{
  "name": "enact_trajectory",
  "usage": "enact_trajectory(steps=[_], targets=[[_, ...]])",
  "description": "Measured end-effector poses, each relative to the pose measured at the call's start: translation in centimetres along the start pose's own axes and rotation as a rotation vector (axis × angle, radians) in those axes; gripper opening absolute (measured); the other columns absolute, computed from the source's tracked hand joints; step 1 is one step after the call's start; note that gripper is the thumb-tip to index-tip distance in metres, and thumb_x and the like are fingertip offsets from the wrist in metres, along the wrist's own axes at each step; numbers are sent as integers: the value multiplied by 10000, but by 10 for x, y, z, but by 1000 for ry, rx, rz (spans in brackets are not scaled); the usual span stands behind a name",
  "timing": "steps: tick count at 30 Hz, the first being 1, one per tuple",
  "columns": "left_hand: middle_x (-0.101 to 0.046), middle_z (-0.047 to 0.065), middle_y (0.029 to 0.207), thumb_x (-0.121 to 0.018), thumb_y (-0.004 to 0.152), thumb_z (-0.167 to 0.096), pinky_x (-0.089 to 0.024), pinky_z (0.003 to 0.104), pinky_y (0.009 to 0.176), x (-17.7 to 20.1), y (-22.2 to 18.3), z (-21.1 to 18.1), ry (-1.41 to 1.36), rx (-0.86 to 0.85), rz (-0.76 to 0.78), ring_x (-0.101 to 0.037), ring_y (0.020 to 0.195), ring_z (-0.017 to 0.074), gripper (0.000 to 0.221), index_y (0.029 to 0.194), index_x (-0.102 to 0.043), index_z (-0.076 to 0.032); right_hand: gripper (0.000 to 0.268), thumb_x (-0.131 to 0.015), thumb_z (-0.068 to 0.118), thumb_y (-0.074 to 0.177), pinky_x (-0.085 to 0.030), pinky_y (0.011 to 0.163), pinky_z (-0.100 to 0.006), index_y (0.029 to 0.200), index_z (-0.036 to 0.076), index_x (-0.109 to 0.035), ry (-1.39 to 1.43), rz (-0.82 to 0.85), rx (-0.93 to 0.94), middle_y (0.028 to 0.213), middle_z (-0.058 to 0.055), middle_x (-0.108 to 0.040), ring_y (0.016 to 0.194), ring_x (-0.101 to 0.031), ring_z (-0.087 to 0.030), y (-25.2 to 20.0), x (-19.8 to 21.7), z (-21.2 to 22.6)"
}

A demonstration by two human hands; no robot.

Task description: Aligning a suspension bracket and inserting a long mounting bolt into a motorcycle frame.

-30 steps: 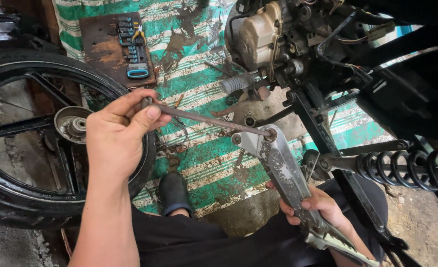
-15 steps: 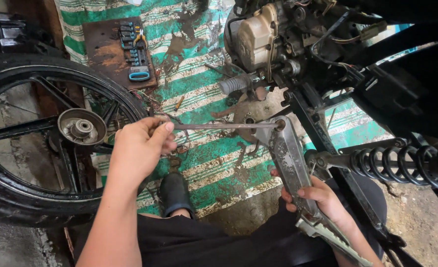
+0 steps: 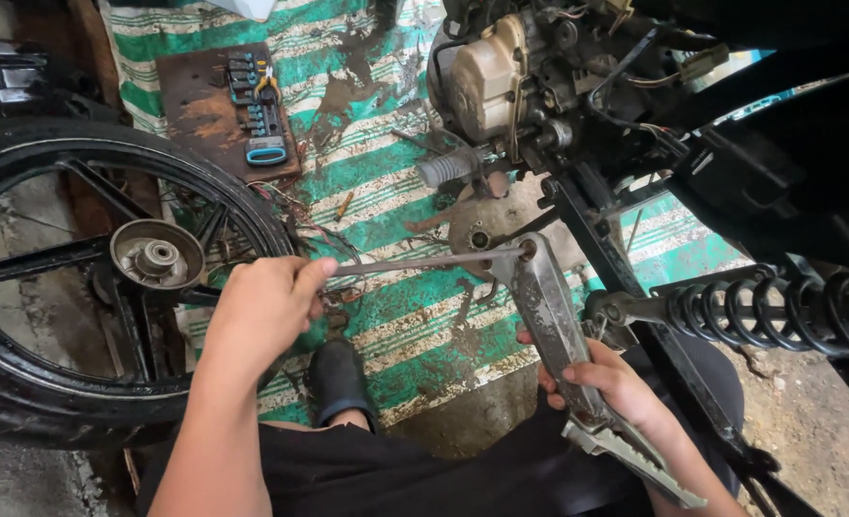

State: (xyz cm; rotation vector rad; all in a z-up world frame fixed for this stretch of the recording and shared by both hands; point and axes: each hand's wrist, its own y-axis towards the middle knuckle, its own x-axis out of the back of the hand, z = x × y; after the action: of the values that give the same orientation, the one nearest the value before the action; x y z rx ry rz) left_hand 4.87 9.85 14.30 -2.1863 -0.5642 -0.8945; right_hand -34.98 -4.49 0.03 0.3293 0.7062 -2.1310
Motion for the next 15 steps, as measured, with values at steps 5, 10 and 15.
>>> enact_trajectory(steps=[5,10,15], targets=[[-758,78,664,-570,1129,-527,-583,421,761,-3,9,5,39,-58,-77,-737,655,310,608,872,-821,-37,755,-541,32,822,-502,642,-352,1559,-125,-596,-56,3,-31,862,-206,-692,772,-615,-245,1,-1,0],[-812,80,703,-797,986,-295,-524,327,552,1,3,1,-175,-269,-238,-695,559,171,366,1266,-843,-63,783,-545,36,781,-485,638,-369,1541,-139,-611,-77,-1,-39,861,-208,-681,801,-602,-254,-1,-6,5],[-838,74,737,-773,1004,-302,-578,321,621,9,-5,-12,-142,-135,-74,-738,601,178,305,1190,-870,-79,767,-560,56,810,-523,654,-373,1553,-132,-595,-67,11,-23,903,-218,-722,824,-627,-261,3,3,-4]])
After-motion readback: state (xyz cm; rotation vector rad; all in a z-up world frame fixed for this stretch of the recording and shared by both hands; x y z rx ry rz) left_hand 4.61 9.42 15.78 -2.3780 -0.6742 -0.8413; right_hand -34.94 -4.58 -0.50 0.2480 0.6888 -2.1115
